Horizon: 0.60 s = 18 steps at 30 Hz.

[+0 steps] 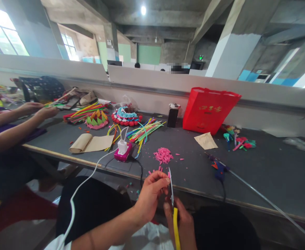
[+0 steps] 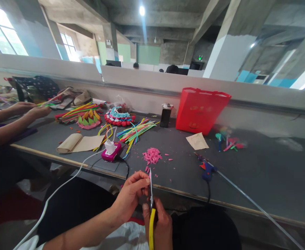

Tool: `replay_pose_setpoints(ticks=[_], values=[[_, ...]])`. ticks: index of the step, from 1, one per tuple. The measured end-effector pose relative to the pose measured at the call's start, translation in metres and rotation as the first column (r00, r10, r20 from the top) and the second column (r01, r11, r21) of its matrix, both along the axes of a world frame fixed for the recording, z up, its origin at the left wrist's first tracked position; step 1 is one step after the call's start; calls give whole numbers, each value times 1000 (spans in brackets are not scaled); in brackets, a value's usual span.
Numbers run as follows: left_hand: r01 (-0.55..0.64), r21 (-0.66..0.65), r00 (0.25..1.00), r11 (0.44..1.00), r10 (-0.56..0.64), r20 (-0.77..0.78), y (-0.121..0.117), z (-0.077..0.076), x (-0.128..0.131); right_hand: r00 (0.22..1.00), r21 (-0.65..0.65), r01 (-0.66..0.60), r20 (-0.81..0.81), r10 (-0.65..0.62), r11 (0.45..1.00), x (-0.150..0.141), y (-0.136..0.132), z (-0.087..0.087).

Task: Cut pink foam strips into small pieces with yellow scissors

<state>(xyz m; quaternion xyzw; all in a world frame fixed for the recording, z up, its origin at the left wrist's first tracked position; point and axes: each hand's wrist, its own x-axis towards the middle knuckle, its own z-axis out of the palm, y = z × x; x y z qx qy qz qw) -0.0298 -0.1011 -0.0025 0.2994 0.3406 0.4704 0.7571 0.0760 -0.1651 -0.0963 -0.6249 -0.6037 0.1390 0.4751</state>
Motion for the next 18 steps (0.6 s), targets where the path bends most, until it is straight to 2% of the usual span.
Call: replay_pose_setpoints(ticks=[7, 14, 18], values=[[10, -53, 999, 999, -11, -34, -9, -2, 7, 989, -129, -66, -140, 48, 989, -2, 1, 10], [18, -62, 999, 998, -21, -49, -12, -8, 7, 980, -181, -58, -198, 22, 982, -3, -2, 13], [29, -68, 1000, 997, -29, -8, -10, -9, 7, 975, -190, -71, -220, 28, 979, -2, -2, 13]])
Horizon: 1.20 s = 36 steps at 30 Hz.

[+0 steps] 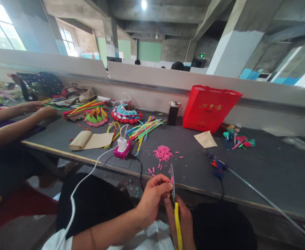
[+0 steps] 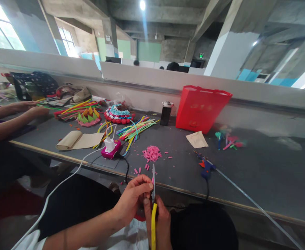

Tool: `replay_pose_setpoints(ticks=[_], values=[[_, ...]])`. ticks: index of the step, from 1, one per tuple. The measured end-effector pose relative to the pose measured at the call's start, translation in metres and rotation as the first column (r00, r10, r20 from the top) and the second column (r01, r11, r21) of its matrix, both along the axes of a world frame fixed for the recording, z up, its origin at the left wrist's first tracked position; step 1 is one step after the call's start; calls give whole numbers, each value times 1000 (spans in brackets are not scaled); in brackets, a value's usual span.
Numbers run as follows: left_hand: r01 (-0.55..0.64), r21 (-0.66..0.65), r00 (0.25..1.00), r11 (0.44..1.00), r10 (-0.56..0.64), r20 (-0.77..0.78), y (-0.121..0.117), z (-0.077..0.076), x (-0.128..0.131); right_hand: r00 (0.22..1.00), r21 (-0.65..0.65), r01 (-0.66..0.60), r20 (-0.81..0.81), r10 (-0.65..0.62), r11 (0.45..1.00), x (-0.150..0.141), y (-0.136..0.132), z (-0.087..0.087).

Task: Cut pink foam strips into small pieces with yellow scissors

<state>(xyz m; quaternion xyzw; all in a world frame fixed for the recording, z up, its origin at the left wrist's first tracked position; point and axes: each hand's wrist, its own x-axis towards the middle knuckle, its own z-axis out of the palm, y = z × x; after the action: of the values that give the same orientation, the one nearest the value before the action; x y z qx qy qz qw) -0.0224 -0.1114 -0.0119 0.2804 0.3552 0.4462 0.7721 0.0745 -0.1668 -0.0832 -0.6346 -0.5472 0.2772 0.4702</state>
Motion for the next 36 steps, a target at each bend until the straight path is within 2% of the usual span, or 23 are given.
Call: replay_pose_setpoints(ticks=[4, 8, 19, 26, 36], values=[[-8, -39, 999, 999, 10, 36, 3, 1, -1, 998, 44, 6, -66, -3, 999, -2, 1, 1], [-11, -35, 1000, 999, 12, 28, 4, 0, -2, 998, 60, 10, -62, -7, 998, -3, 0, 0], [-24, -11, 999, 1000, 24, -33, 5, 1, -1, 998, 14, 35, -55, -34, 999, -7, -2, 2], [-9, -8, 1000, 1000, 9, -26, 3, 3, -1, 998, 21, -53, -26, 53, 998, 3, -1, 2], [14, -7, 999, 1000, -14, -39, 3, -1, 2, 993, -23, -15, -116, 12, 1000, 0, -4, 6]])
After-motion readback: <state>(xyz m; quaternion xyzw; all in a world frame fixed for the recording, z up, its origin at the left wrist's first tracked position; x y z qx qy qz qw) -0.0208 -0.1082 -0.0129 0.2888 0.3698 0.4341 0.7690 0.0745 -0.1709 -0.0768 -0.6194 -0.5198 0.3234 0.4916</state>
